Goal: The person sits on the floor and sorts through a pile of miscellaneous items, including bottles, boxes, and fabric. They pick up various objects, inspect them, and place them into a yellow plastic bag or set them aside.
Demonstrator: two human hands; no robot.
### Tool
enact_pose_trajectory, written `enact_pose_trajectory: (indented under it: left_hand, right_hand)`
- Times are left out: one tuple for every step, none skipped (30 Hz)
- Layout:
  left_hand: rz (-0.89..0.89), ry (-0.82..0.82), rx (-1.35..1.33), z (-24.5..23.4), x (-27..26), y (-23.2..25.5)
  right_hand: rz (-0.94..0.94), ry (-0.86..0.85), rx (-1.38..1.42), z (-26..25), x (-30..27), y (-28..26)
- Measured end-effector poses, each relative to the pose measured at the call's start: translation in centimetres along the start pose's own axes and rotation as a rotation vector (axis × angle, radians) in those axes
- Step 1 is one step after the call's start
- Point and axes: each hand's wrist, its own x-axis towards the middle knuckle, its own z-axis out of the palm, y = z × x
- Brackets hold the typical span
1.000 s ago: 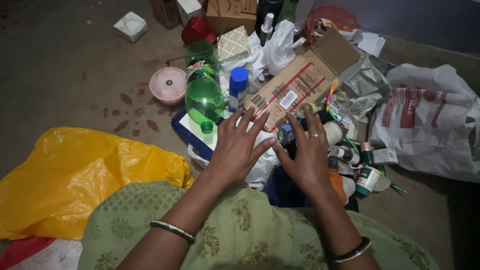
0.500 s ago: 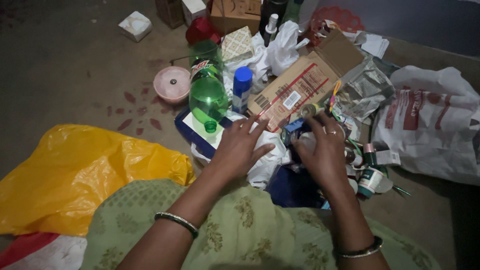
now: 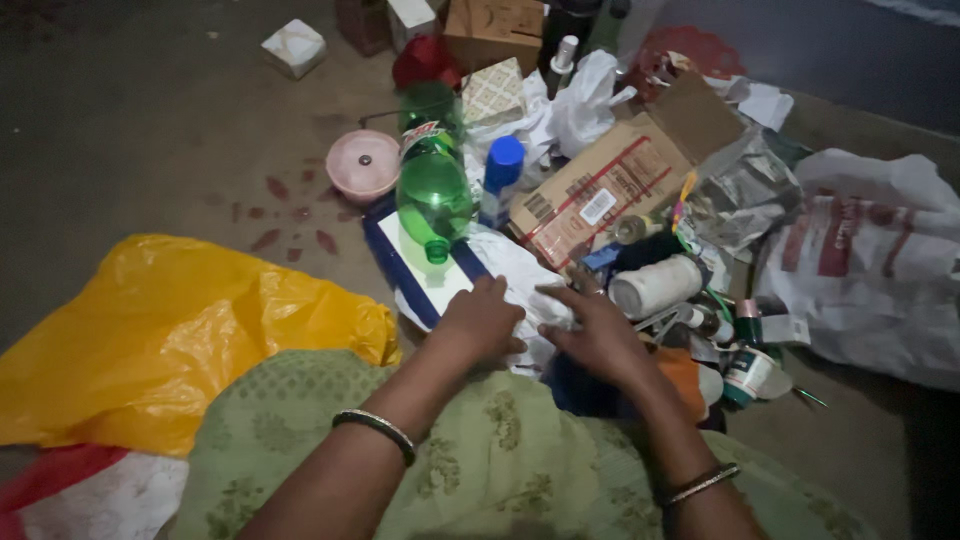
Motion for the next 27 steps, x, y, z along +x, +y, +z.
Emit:
enact_pose_trajectory:
  left_hand:
    - [0.014,0.052,0.009,0.1,0.0,0.0]
    - [0.029,0.105,0.018,0.3,-0.1,0.1]
    - [0.044,0.157,0.027,0.4,-0.2,0.1]
    - [-0.012,0.158,0.046,0.2,0.0,0.0]
    - [-0.065,0.159,0.063,0.2,0.0,0.1]
    - [-0.118,0.160,0.080,0.0,0.0,0.1]
    - [-0.144,0.172,0.081,-0.2,0.1,0.0]
    - [-0.171,0.183,0.082,-0.4,0.1,0.0]
    - [-0.198,0.194,0.086,-0.5,0.1,-0.1]
    - [-0.205,0.208,0.084,-0.6,0.0,0.0]
    - [-0.211,0.220,0.082,-0.7,0.1,0.0]
    - [-0.217,0.233,0.079,-0.8,0.0,0.0]
    - [-0.214,0.206,0.082,-0.9,0.0,0.0]
    - [-0.211,0.179,0.084,-0.9,0.0,-0.1]
    - [-0.206,0.152,0.086,-0.9,0.1,-0.1]
    - [-0.155,0.224,0.087,-0.9,0.1,-0.1]
    - [-0.104,0.295,0.088,-0.9,0.2,-0.2]
    - [-0.052,0.366,0.089,-0.8,0.3,-0.2]
    - [-0.006,0.355,0.068,-0.7,0.3,-0.2]
    - [0.040,0.343,0.047,-0.5,0.3,-0.2]
    - [0.086,0.333,0.026,-0.4,0.3,-0.3]
    - [0.063,0.232,0.058,-0.2,0.3,-0.3]
    - [0.039,0.132,0.089,-0.1,0.3,-0.3]
    - [0.014,0.032,0.120,0.1,0.3,-0.4]
    - [0.017,0.032,0.123,0.1,0.3,-0.4]
    - [0.019,0.032,0.126,0.2,0.4,-0.5]
    - [0.024,0.033,0.127,0.2,0.4,-0.5]
  right_hand:
    - [0.099,-0.123,-0.038,0.3,0.1,0.2]
    - [0.198,-0.246,-0.078,0.5,0.1,0.4]
    - [0.296,-0.370,-0.120,0.6,0.2,0.7]
    - [0.207,-0.339,-0.108,0.9,0.2,0.9]
    - [0.121,-0.308,-0.095,1.1,0.1,1.1]
    - [0.034,-0.277,-0.082,1.3,0.0,1.3]
    - [0.030,-0.274,-0.104,1.4,-0.2,1.3]
    - [0.026,-0.271,-0.125,1.5,-0.2,1.3]
    - [0.020,-0.266,-0.145,1.6,-0.3,1.2]
    - [0.047,-0.286,-0.142,1.6,-0.4,1.1]
    - [0.074,-0.305,-0.138,1.6,-0.3,0.9]
    - [0.101,-0.325,-0.135,1.5,-0.2,0.8]
    - [0.146,-0.379,-0.134,1.4,-0.2,0.6]
    - [0.191,-0.433,-0.134,1.3,-0.1,0.4]
    - [0.238,-0.486,-0.133,1.2,-0.1,0.2]
    - [0.089,-0.454,-0.122,1.3,-0.1,0.0]
    - [-0.058,-0.422,-0.109,1.5,-0.2,-0.3]
    - [-0.205,-0.389,-0.096,1.6,-0.4,-0.5]
    - [-0.170,-0.440,-0.019,1.7,-0.5,-0.7]
    - [-0.135,-0.491,0.059,1.7,-0.7,-0.9]
    - [-0.101,-0.541,0.136,1.8,-0.8,-1.1]
    - [-0.040,-0.571,0.096,1.7,-0.7,-1.2]
    - [0.020,-0.601,0.056,1.7,-0.7,-1.2]
    - [0.080,-0.631,0.016,1.6,-0.6,-1.2]
    - [0.123,-0.564,0.010,1.6,-0.4,-1.2]
    - [0.167,-0.497,0.004,1.6,-0.2,-1.0]
    - [0.212,-0.430,-0.005,1.5,0.0,-0.6]
